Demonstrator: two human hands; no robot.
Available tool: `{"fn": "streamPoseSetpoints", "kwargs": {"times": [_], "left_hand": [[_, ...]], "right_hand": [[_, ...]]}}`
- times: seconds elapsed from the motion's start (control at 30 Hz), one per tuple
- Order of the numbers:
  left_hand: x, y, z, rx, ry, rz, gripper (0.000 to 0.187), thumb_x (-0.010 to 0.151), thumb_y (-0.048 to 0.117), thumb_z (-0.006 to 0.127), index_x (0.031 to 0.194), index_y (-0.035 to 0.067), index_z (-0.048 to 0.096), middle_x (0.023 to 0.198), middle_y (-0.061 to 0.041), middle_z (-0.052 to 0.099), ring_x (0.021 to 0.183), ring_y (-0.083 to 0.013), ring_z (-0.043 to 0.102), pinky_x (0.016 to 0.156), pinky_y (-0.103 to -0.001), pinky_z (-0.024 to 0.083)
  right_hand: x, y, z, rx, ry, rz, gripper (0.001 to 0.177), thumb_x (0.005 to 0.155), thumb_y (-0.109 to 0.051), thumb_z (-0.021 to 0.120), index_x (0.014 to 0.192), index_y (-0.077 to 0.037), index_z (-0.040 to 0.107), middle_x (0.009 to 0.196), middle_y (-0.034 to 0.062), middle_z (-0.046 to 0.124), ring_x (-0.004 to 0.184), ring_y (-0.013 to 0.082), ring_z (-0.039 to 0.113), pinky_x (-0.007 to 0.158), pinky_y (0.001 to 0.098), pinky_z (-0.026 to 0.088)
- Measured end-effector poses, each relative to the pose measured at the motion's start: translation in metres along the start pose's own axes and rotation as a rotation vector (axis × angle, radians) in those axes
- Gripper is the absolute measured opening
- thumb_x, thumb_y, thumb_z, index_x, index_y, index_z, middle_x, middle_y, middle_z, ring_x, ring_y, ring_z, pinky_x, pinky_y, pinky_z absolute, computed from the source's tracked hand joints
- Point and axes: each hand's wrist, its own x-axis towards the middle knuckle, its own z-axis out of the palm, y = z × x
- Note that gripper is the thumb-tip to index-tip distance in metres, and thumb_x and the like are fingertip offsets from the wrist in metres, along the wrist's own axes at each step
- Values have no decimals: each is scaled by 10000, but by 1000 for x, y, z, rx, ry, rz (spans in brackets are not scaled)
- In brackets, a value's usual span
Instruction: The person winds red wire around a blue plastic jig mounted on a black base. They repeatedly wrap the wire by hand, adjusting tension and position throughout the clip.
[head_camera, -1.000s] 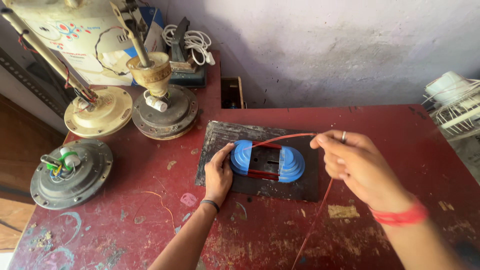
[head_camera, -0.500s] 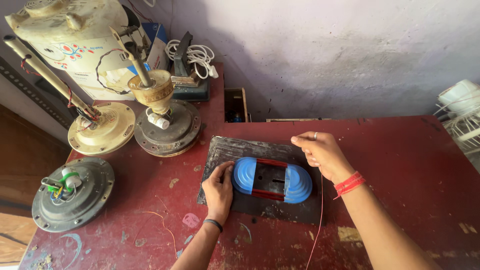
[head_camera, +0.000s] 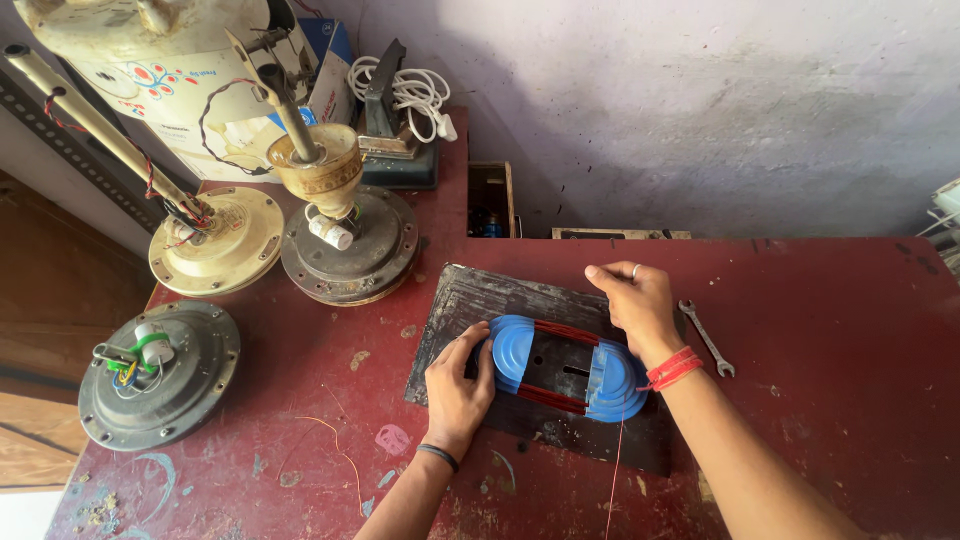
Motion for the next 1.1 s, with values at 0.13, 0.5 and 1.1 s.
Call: {"fn": "streamPoseSetpoints", "kwargs": {"times": [0.13, 0.5, 1.1], "left_hand": [[-2, -1, 0, -38, -9, -32, 189, 910, 80, 666, 1076, -9, 685, 1154, -172, 757, 1058, -342, 747, 891, -392, 583], [0, -20, 8, -22, 29, -49, 70, 949, 44, 625, 949, -24, 607, 1062, -165, 691, 921, -359, 692, 783, -421, 549], [-4, -18, 3, -29, 2, -27, 80, 892, 15, 602, 944, -12, 656, 1092, -149, 673, 985, -351, 684, 853, -417, 540]], "right_hand": [[1, 1, 1, 6, 28, 17, 192, 876, -129, 783, 941, 39, 717, 567, -77, 437, 419, 11, 304, 363, 240, 199], [-6, 0, 4, -85, 88, 19, 207, 860, -159, 804, 930, 27, 747, 572, -68, 471, 416, 22, 305, 368, 249, 195], [-42, 45, -61, -284, 262, -131, 135, 830, -76, 830, 925, 15, 799, 721, 32, 686, 631, 90, 551, 607, 269, 443]]}}
